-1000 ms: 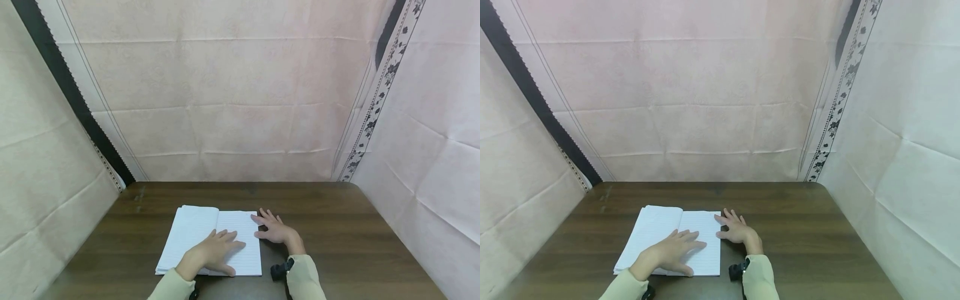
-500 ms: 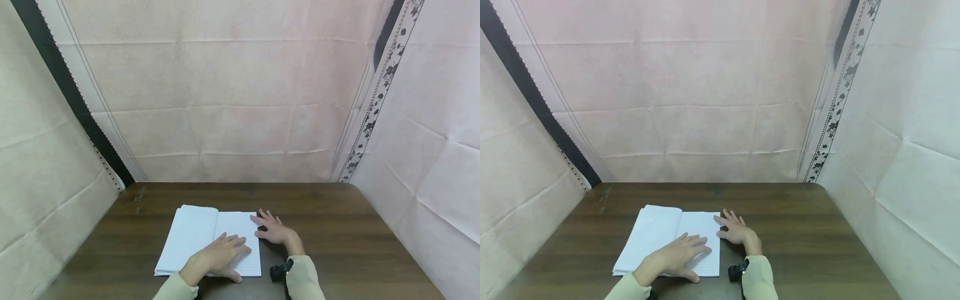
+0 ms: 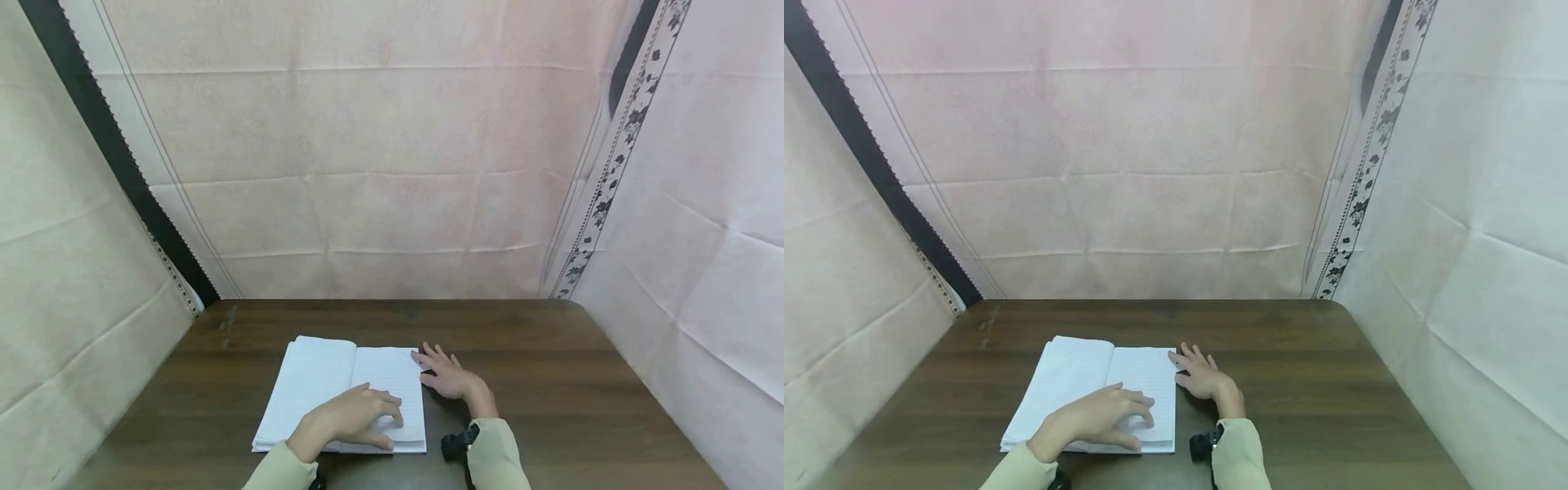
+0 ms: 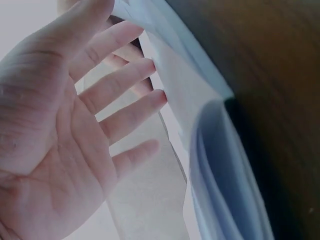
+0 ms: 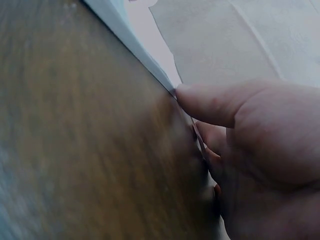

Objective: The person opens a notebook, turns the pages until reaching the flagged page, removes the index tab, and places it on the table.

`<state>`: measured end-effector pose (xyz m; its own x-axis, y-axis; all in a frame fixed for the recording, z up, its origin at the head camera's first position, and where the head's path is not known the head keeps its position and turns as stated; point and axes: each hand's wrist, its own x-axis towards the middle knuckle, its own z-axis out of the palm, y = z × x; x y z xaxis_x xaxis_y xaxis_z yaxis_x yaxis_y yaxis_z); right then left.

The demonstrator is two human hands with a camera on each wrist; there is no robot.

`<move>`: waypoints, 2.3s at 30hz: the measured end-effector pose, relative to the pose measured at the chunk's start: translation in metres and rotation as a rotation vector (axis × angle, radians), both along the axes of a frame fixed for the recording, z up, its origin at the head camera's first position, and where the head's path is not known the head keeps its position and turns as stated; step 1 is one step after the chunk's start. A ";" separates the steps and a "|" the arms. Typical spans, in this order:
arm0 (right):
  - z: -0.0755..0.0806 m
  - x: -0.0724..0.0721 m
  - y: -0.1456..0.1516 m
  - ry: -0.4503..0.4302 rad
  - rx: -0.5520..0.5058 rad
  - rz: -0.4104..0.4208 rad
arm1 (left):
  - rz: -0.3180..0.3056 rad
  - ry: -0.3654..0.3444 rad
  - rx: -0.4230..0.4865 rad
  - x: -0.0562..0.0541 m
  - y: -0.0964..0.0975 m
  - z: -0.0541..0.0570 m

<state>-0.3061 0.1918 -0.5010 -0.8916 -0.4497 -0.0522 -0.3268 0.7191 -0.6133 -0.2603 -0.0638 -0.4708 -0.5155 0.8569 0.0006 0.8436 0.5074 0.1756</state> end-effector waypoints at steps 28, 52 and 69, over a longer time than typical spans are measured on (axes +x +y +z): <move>-0.001 -0.004 -0.005 -0.055 -0.092 -0.139 | 0.098 -0.130 0.229 -0.020 -0.020 0.006; 0.000 0.000 -0.002 -0.019 -0.004 -0.005 | 0.292 -0.184 0.028 -0.020 -0.065 0.025; 0.001 0.000 0.000 -0.015 -0.010 0.014 | 0.534 -0.440 -0.028 -0.011 -0.100 0.048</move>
<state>-0.3061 0.1917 -0.5005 -0.8844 -0.4628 -0.0606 -0.3277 0.7081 -0.6254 -0.2712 -0.1637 -0.4224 -0.8139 0.4827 -0.3232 0.3308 0.8425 0.4251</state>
